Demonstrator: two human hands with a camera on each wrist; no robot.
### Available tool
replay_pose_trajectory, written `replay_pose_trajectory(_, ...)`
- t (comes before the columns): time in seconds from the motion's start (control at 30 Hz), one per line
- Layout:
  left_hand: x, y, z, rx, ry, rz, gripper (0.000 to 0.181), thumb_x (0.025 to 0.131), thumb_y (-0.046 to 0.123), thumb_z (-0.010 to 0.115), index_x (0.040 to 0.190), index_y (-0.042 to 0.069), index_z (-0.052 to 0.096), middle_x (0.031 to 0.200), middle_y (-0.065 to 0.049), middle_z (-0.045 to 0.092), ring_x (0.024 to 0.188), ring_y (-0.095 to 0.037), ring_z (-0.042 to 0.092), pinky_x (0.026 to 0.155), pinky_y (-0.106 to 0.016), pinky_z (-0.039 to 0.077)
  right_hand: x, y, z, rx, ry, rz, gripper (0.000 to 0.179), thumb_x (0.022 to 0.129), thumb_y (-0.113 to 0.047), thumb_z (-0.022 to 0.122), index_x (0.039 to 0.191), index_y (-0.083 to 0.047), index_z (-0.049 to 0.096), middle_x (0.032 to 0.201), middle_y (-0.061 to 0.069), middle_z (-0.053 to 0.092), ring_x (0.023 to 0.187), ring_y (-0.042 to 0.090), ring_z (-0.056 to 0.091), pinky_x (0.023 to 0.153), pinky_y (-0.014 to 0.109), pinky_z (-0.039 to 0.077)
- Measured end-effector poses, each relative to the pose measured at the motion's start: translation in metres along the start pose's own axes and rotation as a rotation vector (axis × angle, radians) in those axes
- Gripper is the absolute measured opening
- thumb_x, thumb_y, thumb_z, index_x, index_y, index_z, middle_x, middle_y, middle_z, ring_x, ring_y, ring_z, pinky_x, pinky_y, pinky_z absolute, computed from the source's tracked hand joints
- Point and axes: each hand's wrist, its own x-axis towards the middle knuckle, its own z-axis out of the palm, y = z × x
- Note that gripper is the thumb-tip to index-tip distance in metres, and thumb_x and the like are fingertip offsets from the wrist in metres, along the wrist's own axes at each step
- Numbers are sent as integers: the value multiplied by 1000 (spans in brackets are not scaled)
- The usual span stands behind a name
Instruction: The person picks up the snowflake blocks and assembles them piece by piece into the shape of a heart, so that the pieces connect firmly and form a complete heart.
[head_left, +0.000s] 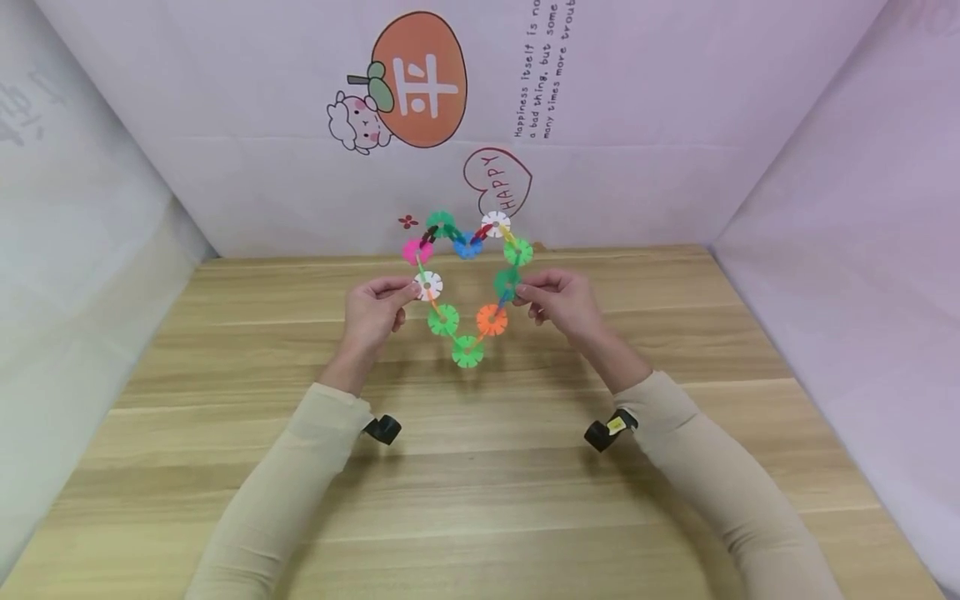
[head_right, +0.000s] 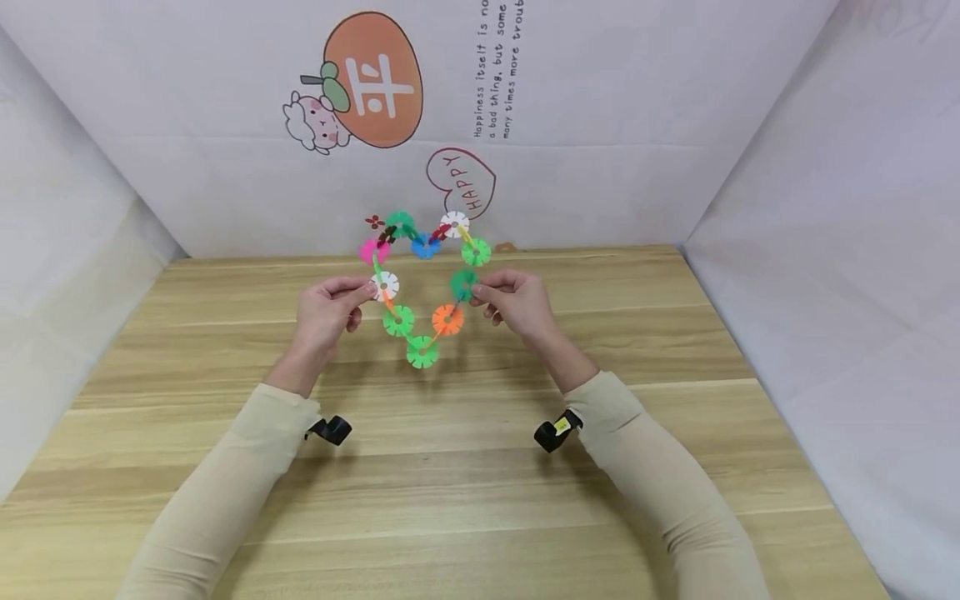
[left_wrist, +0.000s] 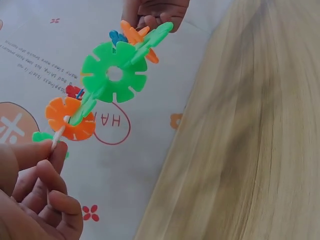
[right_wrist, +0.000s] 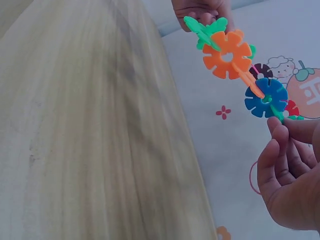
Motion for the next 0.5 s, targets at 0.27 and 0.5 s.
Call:
replay_pose_trajectory(0.27, 9, -12, -7, 326, -93, -63, 21, 92, 15, 76, 110, 5, 76, 98, -6, 73, 61, -13, 53, 53, -22, 44, 3, 20, -4, -61, -24, 110, 21, 95, -6, 70, 108, 10, 69, 93, 23, 73, 58, 12, 59, 55, 25, 52)
replay_pose_trajectory(0.5, 15, -25, -11, 529, -186, -25, 20, 92, 10, 74, 110, 0, 75, 101, -13, 72, 73, -27, 62, 56, -22, 46, 2, 36, -2, -129, -80, 201, 18, 95, -6, 68, 108, 6, 70, 103, 30, 69, 61, 15, 58, 55, 25, 51)
